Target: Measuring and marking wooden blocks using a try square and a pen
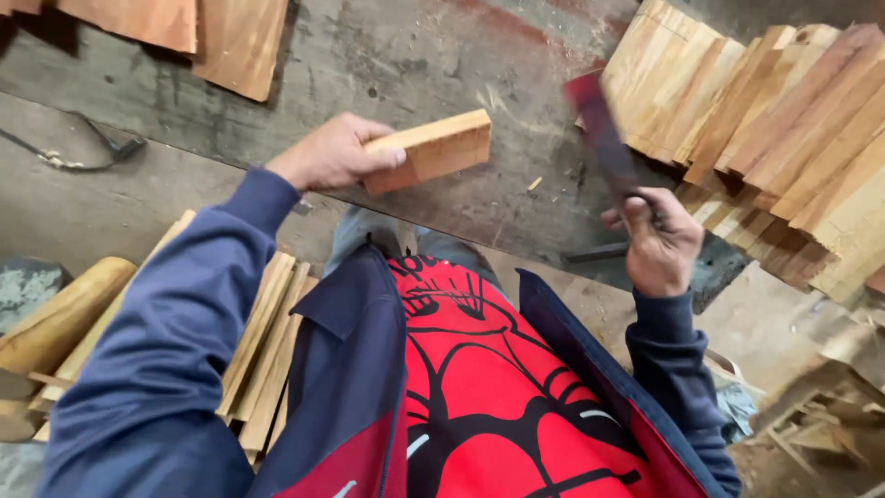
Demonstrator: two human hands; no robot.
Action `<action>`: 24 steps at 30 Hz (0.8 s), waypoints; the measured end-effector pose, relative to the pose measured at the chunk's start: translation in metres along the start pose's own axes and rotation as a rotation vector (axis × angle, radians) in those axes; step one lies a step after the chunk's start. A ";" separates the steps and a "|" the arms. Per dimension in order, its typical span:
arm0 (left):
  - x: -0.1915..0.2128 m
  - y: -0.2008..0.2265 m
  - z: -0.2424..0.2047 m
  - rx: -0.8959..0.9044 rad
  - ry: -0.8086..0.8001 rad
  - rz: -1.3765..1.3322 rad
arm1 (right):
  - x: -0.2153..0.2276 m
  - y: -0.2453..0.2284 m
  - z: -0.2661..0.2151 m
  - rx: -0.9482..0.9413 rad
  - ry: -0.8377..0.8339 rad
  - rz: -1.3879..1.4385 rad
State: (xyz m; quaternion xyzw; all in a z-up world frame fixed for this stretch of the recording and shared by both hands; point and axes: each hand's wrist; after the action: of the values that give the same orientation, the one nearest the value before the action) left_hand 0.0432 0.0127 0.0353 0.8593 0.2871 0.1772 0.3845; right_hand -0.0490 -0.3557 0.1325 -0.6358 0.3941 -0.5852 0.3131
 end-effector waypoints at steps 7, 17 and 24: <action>0.014 -0.009 0.004 -0.283 0.687 0.239 | -0.018 -0.001 0.027 -0.001 -0.298 -0.343; -0.097 -0.012 -0.025 0.193 0.957 -0.958 | -0.100 0.017 0.090 -0.152 -0.804 -0.341; -0.100 -0.003 -0.009 0.285 0.762 -1.402 | -0.121 0.010 0.111 -0.063 -0.893 -0.432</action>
State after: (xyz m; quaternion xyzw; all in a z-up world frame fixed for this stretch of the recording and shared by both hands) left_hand -0.0397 -0.0436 0.0305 0.4011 0.8898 0.1373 0.1686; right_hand 0.0595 -0.2627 0.0505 -0.9007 0.0982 -0.2949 0.3034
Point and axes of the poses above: each hand's wrist, its own z-axis towards the middle knuckle, its own x-axis out of the back of the hand, y = z × x, and after that the axes turned 7 degrees about x, right-handed
